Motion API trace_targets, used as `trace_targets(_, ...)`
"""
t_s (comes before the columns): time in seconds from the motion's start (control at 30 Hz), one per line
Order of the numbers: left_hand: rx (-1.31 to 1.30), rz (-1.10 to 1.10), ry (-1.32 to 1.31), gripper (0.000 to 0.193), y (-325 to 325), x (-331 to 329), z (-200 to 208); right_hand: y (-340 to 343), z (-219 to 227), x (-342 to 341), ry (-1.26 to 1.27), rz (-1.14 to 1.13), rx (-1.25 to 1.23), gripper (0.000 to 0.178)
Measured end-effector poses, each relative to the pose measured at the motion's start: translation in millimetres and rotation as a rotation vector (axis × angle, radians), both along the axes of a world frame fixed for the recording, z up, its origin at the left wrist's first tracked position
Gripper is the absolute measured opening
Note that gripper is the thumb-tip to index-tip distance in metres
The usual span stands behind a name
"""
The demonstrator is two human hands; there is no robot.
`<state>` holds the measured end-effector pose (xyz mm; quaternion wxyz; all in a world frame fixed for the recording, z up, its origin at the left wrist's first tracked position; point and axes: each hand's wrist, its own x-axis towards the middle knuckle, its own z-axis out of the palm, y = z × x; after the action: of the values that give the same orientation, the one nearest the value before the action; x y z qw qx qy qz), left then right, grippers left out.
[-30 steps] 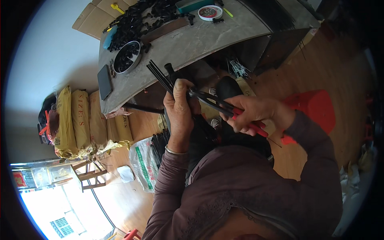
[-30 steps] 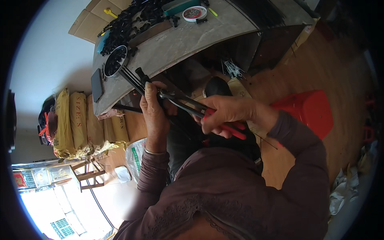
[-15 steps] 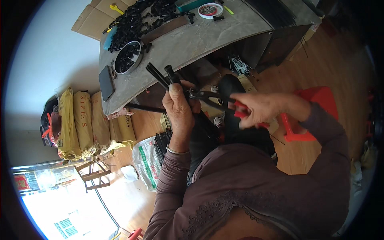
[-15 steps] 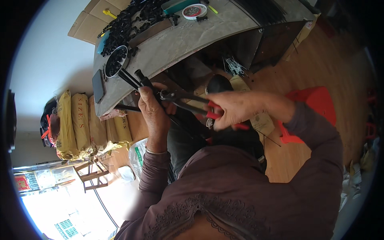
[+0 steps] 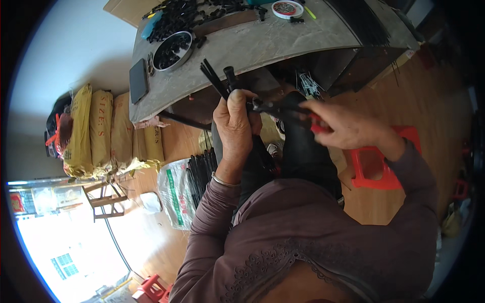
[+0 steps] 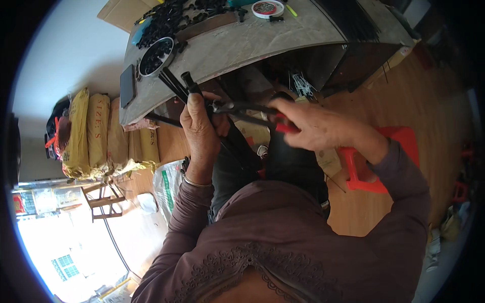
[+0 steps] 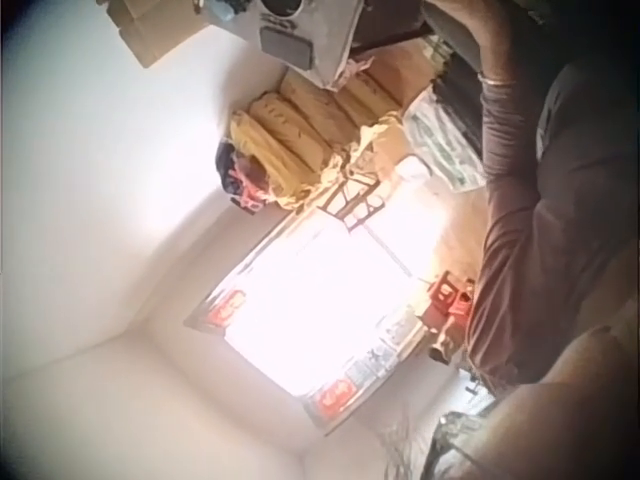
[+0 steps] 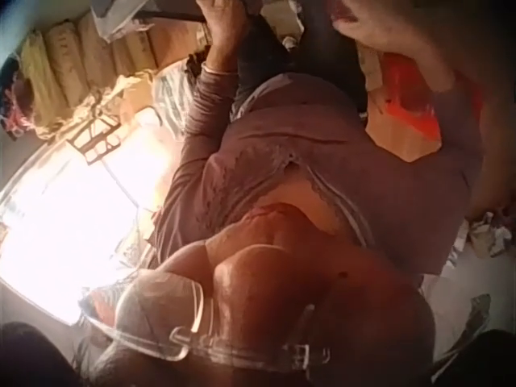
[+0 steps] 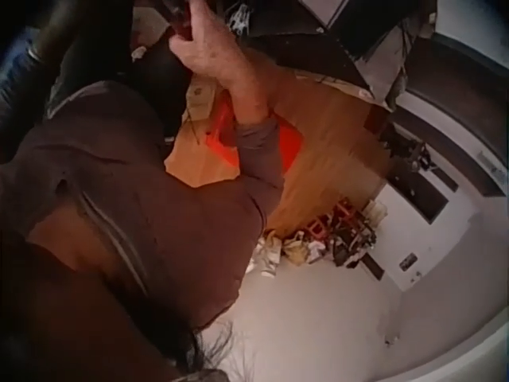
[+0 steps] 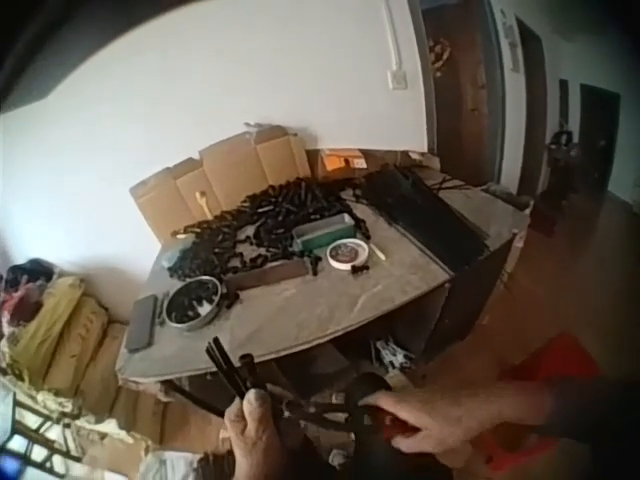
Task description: Assembling and bundling wire harnesses using pliers and adhesive tape.
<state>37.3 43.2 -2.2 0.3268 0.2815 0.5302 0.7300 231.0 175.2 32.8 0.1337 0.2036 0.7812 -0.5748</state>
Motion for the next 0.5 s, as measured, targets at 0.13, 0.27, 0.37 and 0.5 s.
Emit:
trace_targets(0.13,0.071,-0.035,-0.126,0.041,-1.0,-8.2,-1.2,-2.6,10.3,1.8,0.237,-0.142,-0.129,0.026)
trace_targets(0.27,0.055,-0.057,-0.089,0.04,0.7,-0.5,3.2,-5.7,-26.2,10.2,0.098,-0.071,-0.856,0.017)
trace_targets(0.37,0.066,-0.06,-0.041,0.04,-5.1,-3.3,0.1,2.6,-0.2,2.4,-0.088,0.02,-0.618,0.019)
trace_targets(0.5,0.053,-0.029,-0.072,0.041,-3.9,-4.8,-1.0,6.3,-4.9,-8.0,0.551,0.082,0.375,0.023)
